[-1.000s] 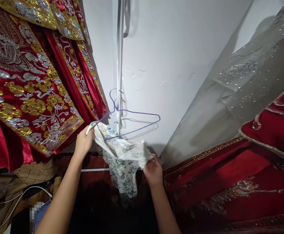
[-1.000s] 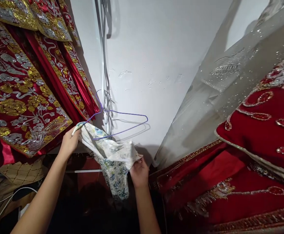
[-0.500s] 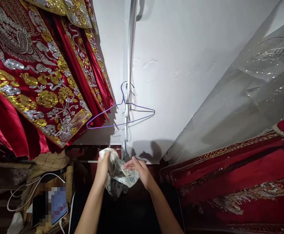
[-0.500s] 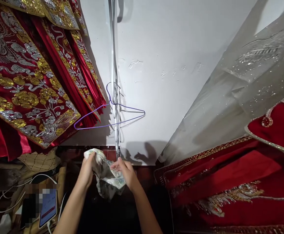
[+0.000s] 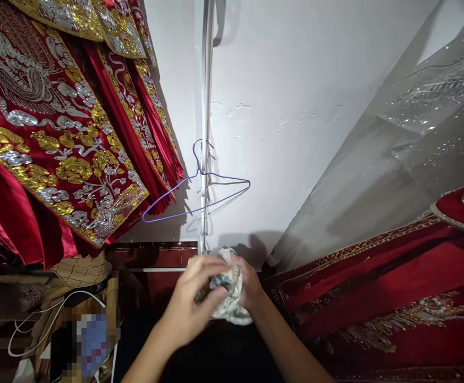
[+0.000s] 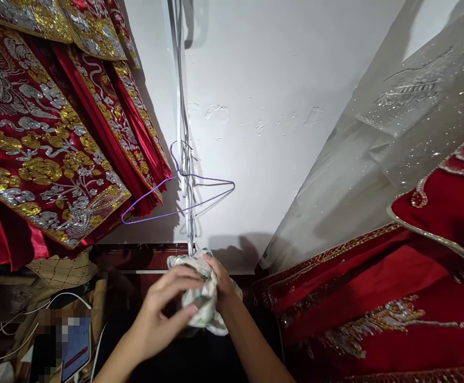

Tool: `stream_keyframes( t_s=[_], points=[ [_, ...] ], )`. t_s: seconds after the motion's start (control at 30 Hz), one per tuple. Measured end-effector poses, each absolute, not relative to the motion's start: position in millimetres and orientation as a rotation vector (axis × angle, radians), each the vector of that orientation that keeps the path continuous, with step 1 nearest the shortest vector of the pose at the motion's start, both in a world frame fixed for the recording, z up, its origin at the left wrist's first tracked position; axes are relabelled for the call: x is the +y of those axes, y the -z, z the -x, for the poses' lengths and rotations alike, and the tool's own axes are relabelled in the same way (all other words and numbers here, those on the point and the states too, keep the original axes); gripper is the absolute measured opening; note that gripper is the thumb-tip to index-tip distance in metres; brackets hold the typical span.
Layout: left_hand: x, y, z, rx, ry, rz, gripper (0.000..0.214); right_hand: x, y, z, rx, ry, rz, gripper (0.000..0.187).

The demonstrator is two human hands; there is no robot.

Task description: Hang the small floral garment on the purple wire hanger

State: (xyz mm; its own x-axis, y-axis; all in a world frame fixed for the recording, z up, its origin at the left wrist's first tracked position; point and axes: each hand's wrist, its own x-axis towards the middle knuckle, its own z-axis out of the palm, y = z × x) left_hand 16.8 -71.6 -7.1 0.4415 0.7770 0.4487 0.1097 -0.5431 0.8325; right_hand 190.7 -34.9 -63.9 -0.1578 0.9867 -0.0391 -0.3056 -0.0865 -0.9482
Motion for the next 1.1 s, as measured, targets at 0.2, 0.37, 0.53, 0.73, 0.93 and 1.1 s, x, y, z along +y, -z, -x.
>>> stream_keyframes(
  t_s=[0.2, 0.37, 0.53, 0.73, 0.93, 1.1],
  points=[
    [-40, 14, 10, 0.728, -0.870, -1.954, 0.064, -41, 24, -186, -1.327, -2.247, 0.707, 0.034],
    [-37, 66, 24, 0.791, -0.550, -2.005, 0.067, -34, -11, -213, -1.993, -2.175, 0.779, 0.020],
    [-31, 66, 63, 1.051, -0.570, -1.941, 0.046, 0, -65, -235, -2.198, -1.345, 0.890, 0.012],
    [-37, 47, 90, 1.350, -0.900, -1.831, 0.036, 81, -32, -206, -1.566, -0.833, 1.037, 0.045],
    [-25, 53, 111, 1.327, -0.574, -1.925, 0.041, 94, 28, -200, -1.633, -1.044, 1.062, 0.020],
    [7, 36, 147, 1.483, -0.825, -1.840, 0.023, 64, 15, -219, -1.783, -0.893, 1.015, 0.008]
  ],
)
